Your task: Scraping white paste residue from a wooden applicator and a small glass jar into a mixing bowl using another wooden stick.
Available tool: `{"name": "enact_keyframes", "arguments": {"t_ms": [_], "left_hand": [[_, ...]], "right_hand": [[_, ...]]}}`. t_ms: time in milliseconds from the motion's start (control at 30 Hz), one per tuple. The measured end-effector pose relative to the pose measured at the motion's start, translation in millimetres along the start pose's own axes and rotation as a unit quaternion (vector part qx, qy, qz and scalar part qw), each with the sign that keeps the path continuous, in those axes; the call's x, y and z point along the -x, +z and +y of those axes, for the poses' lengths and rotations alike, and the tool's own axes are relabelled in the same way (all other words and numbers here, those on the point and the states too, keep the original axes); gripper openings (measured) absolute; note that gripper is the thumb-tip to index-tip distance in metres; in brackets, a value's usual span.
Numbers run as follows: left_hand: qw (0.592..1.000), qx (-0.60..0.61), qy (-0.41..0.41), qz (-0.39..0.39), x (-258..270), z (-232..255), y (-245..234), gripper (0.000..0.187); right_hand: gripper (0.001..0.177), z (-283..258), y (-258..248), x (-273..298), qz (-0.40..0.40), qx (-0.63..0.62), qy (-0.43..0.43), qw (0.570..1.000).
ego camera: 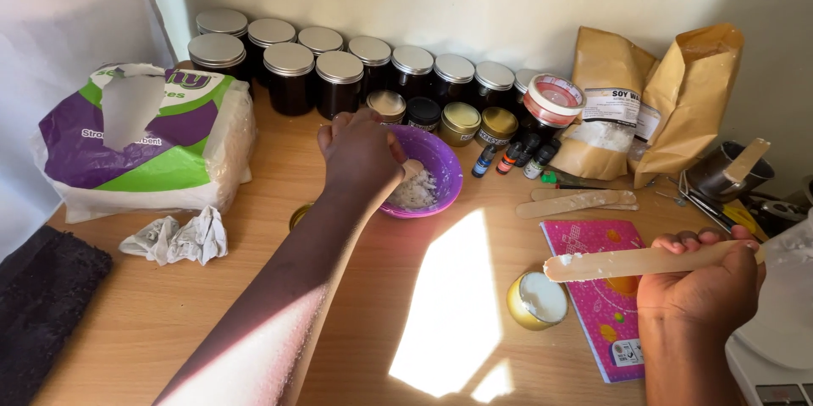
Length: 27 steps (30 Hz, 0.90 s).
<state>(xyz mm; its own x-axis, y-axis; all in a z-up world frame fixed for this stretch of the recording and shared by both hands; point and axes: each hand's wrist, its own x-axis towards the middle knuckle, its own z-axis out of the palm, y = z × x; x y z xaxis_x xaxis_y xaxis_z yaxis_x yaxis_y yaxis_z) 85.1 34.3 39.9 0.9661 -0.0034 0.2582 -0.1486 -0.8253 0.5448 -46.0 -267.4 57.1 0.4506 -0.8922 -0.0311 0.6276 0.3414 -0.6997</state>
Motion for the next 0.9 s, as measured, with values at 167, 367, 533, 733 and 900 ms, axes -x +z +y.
{"name": "enact_keyframes", "arguments": {"t_ms": [167,367,533,733,900], "left_hand": [[1.0,0.0,-0.001,0.024,-3.3,6.7,-4.3,0.004],[1.0,0.018,-0.005,0.012,1.7,16.1,-12.9,0.013],[0.998,-0.028,0.031,-0.051,7.0,20.5,-8.9,0.023],[0.976,-0.136,0.131,-0.11,10.8,21.3,9.7,0.022],[0.967,-0.173,0.169,-0.081,14.5,26.9,9.7,0.031]], "right_hand": [[0.022,0.7,-1.7,-1.3,-0.005,0.007,0.002,1.0],[0.022,2.2,-7.0,-8.8,-0.012,0.003,0.006,1.0],[0.021,1.2,-5.4,-4.1,-0.012,0.008,0.006,1.0],[0.019,1.0,-6.9,-4.3,-0.016,0.006,0.007,1.0],[0.02,2.2,-7.6,-4.8,-0.024,0.006,0.012,1.0]]}}
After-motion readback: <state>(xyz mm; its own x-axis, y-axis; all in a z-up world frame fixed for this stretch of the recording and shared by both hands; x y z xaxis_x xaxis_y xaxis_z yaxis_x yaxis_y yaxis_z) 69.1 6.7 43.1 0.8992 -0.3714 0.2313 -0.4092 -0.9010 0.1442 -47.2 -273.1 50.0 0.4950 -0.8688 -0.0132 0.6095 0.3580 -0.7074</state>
